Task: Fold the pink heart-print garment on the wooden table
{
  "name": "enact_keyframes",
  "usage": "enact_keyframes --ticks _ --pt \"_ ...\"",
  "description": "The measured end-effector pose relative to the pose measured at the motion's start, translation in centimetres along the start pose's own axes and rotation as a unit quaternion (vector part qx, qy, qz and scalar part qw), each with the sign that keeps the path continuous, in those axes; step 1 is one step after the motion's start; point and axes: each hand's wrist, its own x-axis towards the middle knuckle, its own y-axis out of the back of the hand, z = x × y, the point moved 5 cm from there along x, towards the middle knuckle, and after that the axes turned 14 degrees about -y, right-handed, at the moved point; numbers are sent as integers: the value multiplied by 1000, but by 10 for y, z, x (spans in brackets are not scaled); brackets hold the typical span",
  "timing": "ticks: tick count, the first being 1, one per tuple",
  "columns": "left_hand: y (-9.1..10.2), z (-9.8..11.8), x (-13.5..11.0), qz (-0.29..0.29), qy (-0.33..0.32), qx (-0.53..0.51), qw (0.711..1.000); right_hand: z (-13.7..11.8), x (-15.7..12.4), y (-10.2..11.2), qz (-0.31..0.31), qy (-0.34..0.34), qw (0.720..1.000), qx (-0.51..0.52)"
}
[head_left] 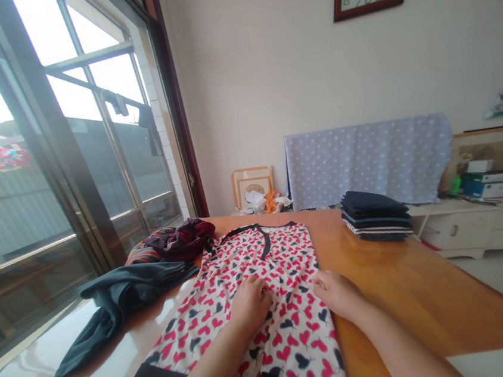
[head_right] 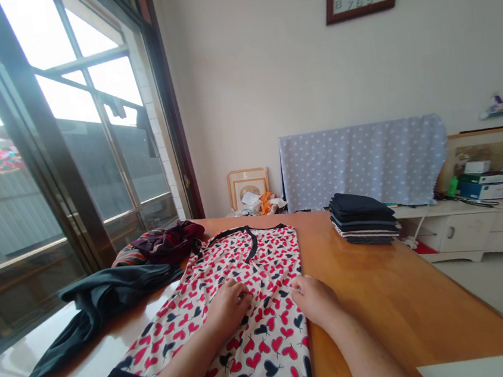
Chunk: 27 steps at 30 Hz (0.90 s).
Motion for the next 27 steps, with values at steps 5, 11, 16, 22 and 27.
enact_keyframes --ticks 5,11,16,22,27 --pt "1 1 -1 6 -4 5 1000 0 0 -1 -3 -6 1000 -7" --pt "1 2 -1 23 -19 10 1000 -1 0 -1 -4 -16 1000 -16" --pt "1 5 -1 12 -34 19 999 -3 -1 2 -4 -16 1000 -13" --pt "1 7 -2 11 -47 27 998 -3 -1 1 -9 -22 1000 -17" --pt "-1 7 -2 9 -44 33 998 -1 1 -1 -12 -20 1000 -17"
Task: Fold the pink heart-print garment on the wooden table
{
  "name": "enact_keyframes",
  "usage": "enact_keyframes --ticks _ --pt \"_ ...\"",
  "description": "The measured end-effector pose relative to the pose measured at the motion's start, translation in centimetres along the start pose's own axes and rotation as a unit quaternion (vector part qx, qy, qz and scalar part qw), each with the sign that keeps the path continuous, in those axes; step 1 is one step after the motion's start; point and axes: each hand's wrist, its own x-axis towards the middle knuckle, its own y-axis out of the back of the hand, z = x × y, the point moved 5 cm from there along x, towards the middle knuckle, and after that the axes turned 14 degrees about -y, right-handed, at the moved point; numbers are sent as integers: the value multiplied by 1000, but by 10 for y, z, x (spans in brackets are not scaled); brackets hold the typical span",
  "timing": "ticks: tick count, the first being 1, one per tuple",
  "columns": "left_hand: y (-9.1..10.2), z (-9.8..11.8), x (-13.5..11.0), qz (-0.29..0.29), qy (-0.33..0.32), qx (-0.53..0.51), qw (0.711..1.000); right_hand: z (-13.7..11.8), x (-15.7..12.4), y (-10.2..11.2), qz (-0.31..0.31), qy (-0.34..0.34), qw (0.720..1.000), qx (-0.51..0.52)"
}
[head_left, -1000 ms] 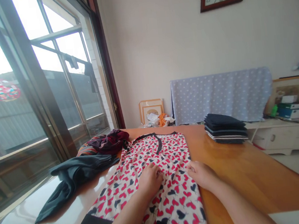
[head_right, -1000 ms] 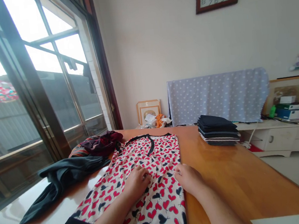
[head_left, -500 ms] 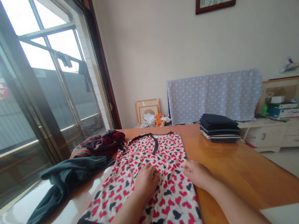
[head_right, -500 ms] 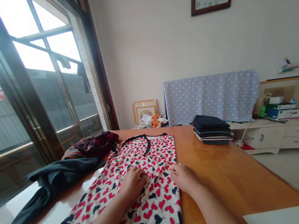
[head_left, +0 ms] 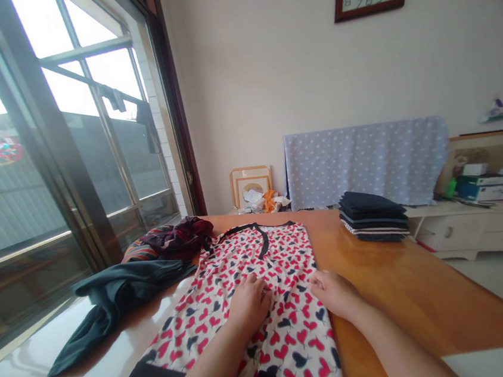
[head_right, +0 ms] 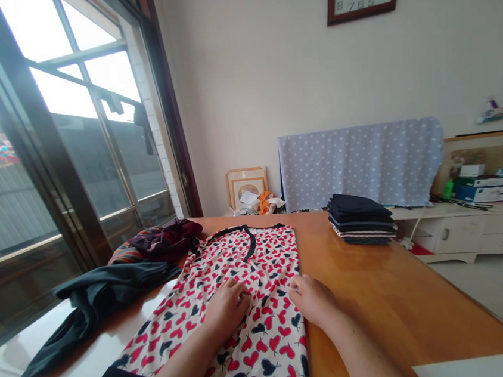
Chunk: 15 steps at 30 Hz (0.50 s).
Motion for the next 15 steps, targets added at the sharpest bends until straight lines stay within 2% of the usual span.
enact_keyframes --ticks 6,15 --pt "0 0 -1 3 -3 11 1000 2 2 -2 -4 20 1000 19" --pt "6 4 0 -10 -19 -14 1000 1 -3 2 -13 15 998 67"
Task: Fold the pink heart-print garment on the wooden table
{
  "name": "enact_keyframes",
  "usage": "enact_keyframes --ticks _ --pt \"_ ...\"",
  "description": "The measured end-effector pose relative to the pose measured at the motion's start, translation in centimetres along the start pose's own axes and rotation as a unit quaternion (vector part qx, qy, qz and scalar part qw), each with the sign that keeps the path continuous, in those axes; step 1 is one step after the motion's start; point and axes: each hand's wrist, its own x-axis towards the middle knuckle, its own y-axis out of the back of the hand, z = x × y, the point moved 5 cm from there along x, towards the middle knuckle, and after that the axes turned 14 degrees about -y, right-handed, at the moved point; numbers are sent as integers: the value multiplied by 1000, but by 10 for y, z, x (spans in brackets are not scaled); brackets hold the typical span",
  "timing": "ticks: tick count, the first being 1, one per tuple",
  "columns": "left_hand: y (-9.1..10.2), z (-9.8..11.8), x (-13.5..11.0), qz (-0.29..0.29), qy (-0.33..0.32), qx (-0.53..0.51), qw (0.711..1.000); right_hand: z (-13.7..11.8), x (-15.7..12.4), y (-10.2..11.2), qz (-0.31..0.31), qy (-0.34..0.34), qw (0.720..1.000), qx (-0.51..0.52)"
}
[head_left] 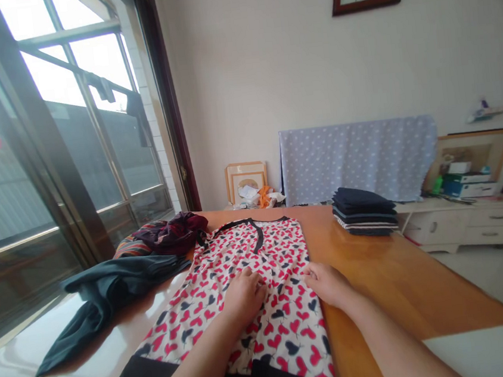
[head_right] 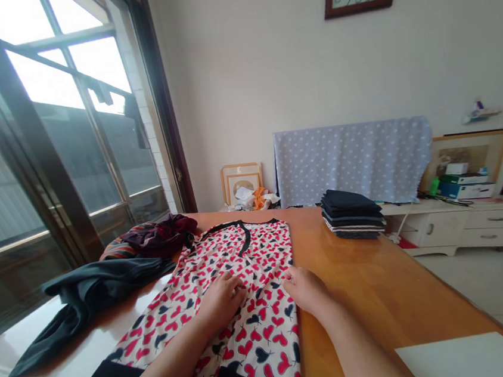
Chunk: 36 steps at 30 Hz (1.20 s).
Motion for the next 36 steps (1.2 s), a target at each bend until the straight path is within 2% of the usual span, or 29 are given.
enact_keyframes --ticks 7,11,15,22,26,29,36 --pt "10 2 1 -51 0 -31 998 0 1 -1 23 -17 999 -25" --pt "16 -7 -2 -73 -3 -78 994 -5 -1 -3 34 -24 996 -73" --pt "26 -31 -7 -47 22 -143 988 -15 -7 -2 48 -13 987 -152" --pt "52 -80 -10 21 71 -203 976 -26 -5 4 1 -13 981 -193" --pt "46 -96 -10 50 87 -253 962 -30 13 5 -33 -26 986 -162" --pt "37 -104 -12 78 79 -270 956 -42 31 0 -27 -7 993 -113" --pt "25 -120 -21 103 138 -338 925 -90 71 -32 17 -10 998 -52"
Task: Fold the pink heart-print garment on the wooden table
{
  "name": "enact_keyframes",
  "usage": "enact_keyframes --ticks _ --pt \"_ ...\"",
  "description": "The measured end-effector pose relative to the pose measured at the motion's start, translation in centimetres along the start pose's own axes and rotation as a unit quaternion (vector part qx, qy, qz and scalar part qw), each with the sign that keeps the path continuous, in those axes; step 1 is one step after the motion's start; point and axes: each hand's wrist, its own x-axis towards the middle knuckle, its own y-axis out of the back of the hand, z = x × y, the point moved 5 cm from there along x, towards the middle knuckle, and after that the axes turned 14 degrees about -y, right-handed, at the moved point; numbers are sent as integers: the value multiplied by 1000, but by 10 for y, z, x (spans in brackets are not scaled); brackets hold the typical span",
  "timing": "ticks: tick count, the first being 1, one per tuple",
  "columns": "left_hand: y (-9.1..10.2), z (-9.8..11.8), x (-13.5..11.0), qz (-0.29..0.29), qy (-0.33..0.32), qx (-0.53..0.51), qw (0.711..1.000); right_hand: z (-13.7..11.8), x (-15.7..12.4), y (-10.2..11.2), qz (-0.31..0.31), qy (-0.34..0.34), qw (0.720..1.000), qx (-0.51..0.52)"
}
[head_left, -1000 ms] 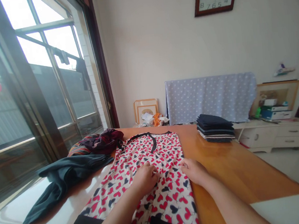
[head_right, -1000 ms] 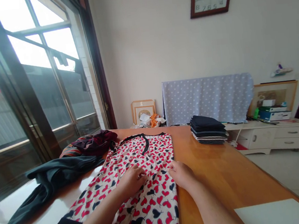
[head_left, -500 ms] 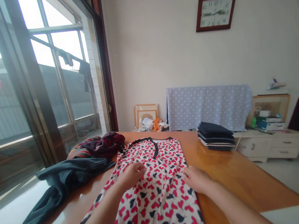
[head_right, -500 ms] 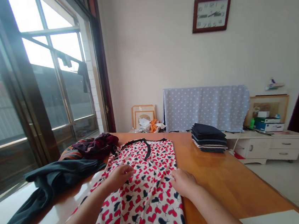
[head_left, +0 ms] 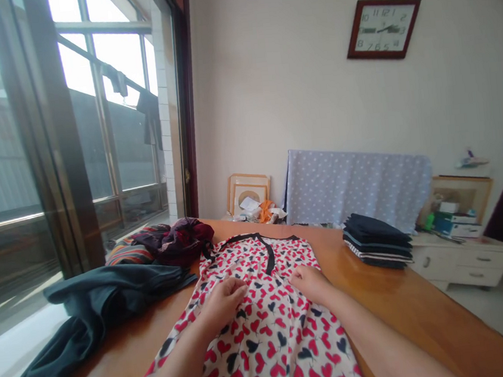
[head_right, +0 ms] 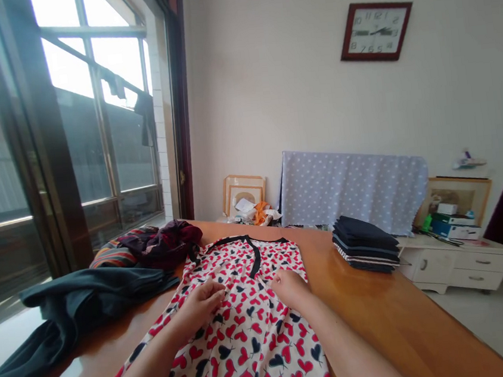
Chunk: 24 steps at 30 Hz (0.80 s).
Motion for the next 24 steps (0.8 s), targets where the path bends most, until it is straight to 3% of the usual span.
enact_keyframes --ticks 5,8,11,15,17,20,24 --pt "-3 7 1 -35 -9 9 999 -46 17 -21 18 8 998 -66" --pt "-6 10 0 -51 -35 33 998 -57 29 -34 31 9 997 -75" --pt "-9 9 0 -56 -53 53 996 -50 46 -46 16 -32 999 40" --pt "-12 11 0 -40 -67 42 996 -33 65 -51 9 -80 979 187" --pt "-16 15 -1 -40 -66 6 997 -22 74 -52 3 -109 956 272" --pt "-25 28 -7 -73 -50 -59 994 -7 84 -51 -14 -154 899 409" --pt "-46 51 -24 -201 -20 -163 966 8 96 -46 -30 -184 815 549"
